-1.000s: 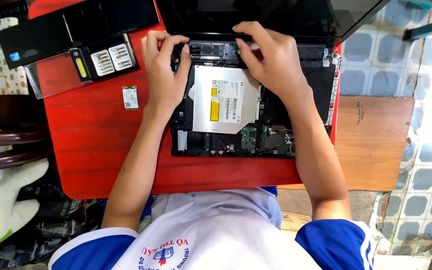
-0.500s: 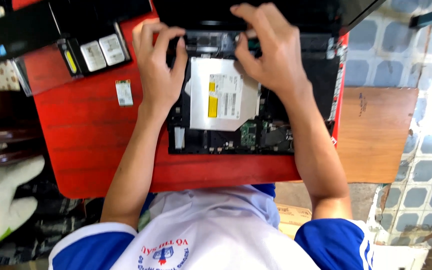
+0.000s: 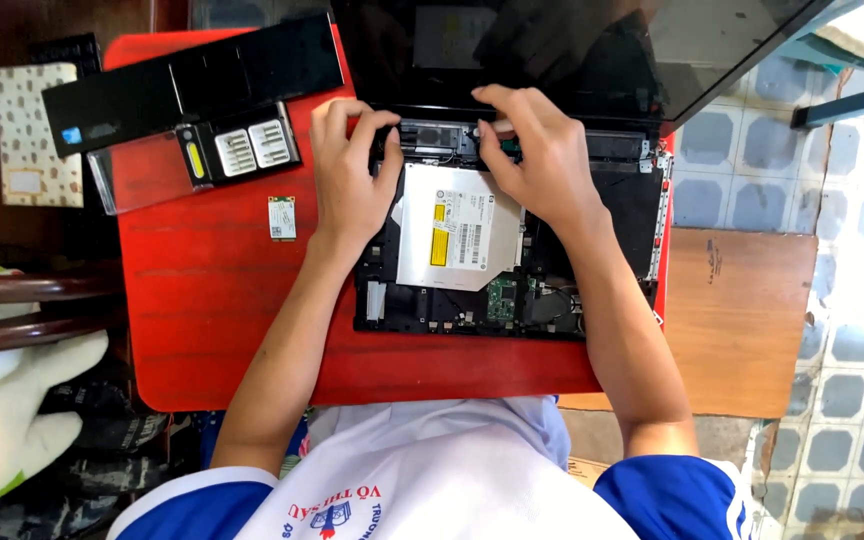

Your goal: Repairing a laptop by manipulating internal components and wiring near the hinges using a small tool.

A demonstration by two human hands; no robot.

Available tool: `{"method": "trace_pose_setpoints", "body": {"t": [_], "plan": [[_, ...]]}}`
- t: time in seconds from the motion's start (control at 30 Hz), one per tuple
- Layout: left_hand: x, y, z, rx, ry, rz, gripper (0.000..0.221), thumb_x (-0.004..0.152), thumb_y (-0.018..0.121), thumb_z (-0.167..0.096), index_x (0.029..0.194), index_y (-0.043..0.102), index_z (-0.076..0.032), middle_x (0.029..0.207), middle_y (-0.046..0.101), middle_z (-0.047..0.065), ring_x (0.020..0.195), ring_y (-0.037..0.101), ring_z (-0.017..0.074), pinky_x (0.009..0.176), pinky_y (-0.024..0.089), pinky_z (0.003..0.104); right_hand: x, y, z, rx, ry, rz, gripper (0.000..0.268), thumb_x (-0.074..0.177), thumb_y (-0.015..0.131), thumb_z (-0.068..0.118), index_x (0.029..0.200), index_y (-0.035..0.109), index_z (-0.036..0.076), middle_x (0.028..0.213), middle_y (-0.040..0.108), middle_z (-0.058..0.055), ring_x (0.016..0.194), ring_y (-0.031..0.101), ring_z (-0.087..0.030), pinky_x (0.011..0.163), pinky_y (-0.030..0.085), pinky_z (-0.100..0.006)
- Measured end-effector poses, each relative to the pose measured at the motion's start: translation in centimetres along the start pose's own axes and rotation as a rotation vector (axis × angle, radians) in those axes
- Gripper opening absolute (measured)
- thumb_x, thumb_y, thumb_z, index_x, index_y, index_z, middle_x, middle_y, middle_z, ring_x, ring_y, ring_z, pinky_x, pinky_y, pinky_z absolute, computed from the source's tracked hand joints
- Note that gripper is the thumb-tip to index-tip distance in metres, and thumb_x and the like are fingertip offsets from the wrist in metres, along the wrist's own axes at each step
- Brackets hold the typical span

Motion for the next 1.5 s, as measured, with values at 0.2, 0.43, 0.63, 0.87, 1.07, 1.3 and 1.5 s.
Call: {"method": "trace_pose_setpoints", "body": {"t": [0.2,0.43,0.63,0.87,1.07,1.3,1.5], "plan": [[-0.1,-0.2,-0.9,0.047,0.054,-0.002,0.011,0.101,0.063,-0.007,0.11,0.068,-0.002,0.109,0.054,0.014,0.106,0.05,0.0324,0.087,0.046,0.045,-0.2,-0.1,0.2,-0.036,-0.035,0.008,0.023,0.11,0.061,0.001,0.133,0.059,-0.001,0.105,0.066,-0.013,0.087,0.066,-0.023,0.073,0.053,-0.036],[-0.3,0.0,-0.7,0.048,0.034,0.016,0.012,0.102,0.062,-0.009,0.109,0.068,-0.001,0.109,0.055,0.013,0.107,0.049,0.0318,0.088,0.048,0.044,-0.3,0.1,0.1,-0.018,-0.012,0.023,0.017,0.111,0.064,0.006,0.126,0.063,-0.002,0.097,0.07,-0.012,0.081,0.071,-0.02,0.068,0.055,-0.032],[-0.2,-0.2,-0.9,0.02,0.053,0.008,0.01,0.103,0.061,-0.005,0.108,0.068,-0.001,0.108,0.055,0.013,0.107,0.049,0.0311,0.089,0.048,0.043,-0.5,0.5,0.2,-0.04,-0.041,0.001,0.011,0.113,0.065,0.004,0.121,0.067,-0.003,0.084,0.067,-0.01,0.07,0.062,-0.02,0.061,0.046,-0.033],[-0.1,-0.2,-0.9,-0.008,0.095,-0.024,0.01,0.101,0.059,-0.002,0.104,0.068,0.001,0.103,0.054,0.014,0.104,0.048,0.0308,0.09,0.045,0.043,-0.9,0.7,0.1,-0.011,-0.078,0.01,0.038,0.108,0.061,-0.006,0.144,0.053,0.001,0.106,0.064,-0.015,0.086,0.066,-0.025,0.072,0.052,-0.037],[0.2,-0.7,-1.5,-0.006,0.084,-0.01,0.012,0.102,0.059,-0.001,0.103,0.069,0.004,0.103,0.055,0.015,0.103,0.049,0.0312,0.088,0.045,0.042,-0.3,0.9,0.6,-0.035,-0.072,0.017,0.03,0.107,0.06,-0.001,0.136,0.056,-0.002,0.094,0.057,-0.012,0.086,0.057,-0.026,0.067,0.045,-0.039],[-0.1,-1.0,-2.0,-0.03,0.093,-0.007,0.008,0.099,0.063,0.001,0.104,0.07,0.004,0.103,0.056,0.015,0.103,0.051,0.0329,0.087,0.047,0.044,-0.5,0.2,0.4,0.049,-0.01,-0.005,0.027,0.108,0.06,-0.004,0.136,0.058,-0.003,0.115,0.066,-0.018,0.093,0.074,-0.026,0.077,0.057,-0.035],[-0.4,0.3,-4.0,0.005,0.077,0.089,0.012,0.098,0.065,-0.005,0.11,0.068,-0.003,0.108,0.06,0.011,0.109,0.054,0.0312,0.088,0.041,0.045,-0.5,0.1,-0.2,0.036,0.049,-0.009,0.022,0.108,0.06,0.0,0.131,0.061,0.0,0.106,0.071,-0.015,0.079,0.073,-0.022,0.07,0.057,-0.032]]}}
Point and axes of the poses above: each hand's wrist, its own x-axis towards the middle knuckle, its own y-axis out of the palm, z = x × y, the point moved 7 cm from there along x, towards the middle knuckle
